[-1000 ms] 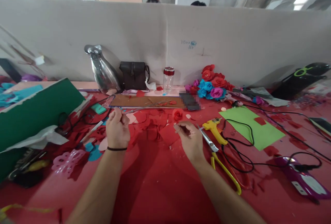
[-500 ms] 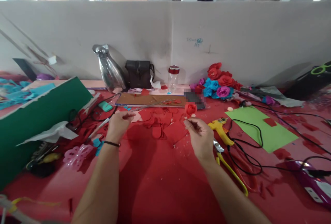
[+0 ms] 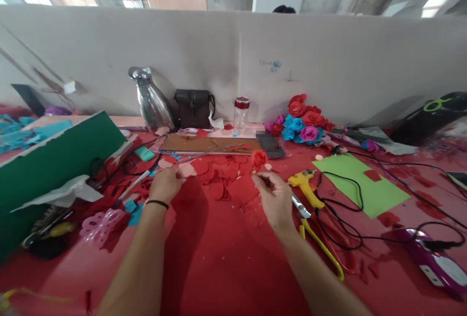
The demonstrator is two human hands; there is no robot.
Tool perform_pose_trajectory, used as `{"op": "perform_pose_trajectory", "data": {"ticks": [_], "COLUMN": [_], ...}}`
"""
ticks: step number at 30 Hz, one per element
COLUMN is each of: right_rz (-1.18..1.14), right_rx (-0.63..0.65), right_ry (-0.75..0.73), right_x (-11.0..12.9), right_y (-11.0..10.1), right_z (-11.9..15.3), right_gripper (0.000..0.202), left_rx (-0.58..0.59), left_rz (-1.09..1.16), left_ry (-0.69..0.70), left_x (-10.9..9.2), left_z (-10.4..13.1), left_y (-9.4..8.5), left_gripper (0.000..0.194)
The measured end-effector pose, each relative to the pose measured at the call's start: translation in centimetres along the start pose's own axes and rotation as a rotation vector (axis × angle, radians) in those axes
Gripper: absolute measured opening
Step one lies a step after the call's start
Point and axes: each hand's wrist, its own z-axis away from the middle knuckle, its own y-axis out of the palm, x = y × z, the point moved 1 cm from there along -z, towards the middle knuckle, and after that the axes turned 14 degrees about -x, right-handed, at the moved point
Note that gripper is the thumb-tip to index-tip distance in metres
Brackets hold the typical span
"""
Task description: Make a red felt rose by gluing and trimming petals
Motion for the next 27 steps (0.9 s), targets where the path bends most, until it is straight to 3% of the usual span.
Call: {"op": "perform_pose_trajectory", "data": {"ticks": [3, 8, 14, 20, 23, 27], "right_rz": [0.001, -0.025, -0.044, -0.052, -0.039, -0.021], "right_rx": [0.017, 0.02, 0.047, 0.069, 0.066, 0.083], "right_ry": [-0.016, -0.033, -0.076, -0.106, -0.143, -0.161], "right_x": [0.2, 0.4, 0.6, 0.4, 0.5, 0.6], "right_y": [0.1, 0.3, 0.5, 0.5, 0.5, 0.6], "right_z": [0.1, 0.2, 0.5, 0.8, 0.8, 0.8], "right_gripper": [0.017, 0.013, 0.009, 0.009, 0.009, 0.01], "left_rx": [0.001, 0.087, -0.008, -0.008, 0.016, -0.039], "left_rz": [-0.062, 0.022, 0.078, 0.15, 0.172, 0.249], "left_ry": [-0.01, -0.04, -0.048, -0.054, -0.063, -0.038], "left_x": [0.1, 0.0, -0.7, -0.6, -0.5, -0.2], "left_z": [0.0, 0.0, -0.1, 0.0, 0.0, 0.0], "left_y": [-0.1, -0.2, -1.1, -0.9, -1.0, -1.2], "left_gripper": [0.006, 0.007, 0.01, 0.034, 0.027, 0.013]}}
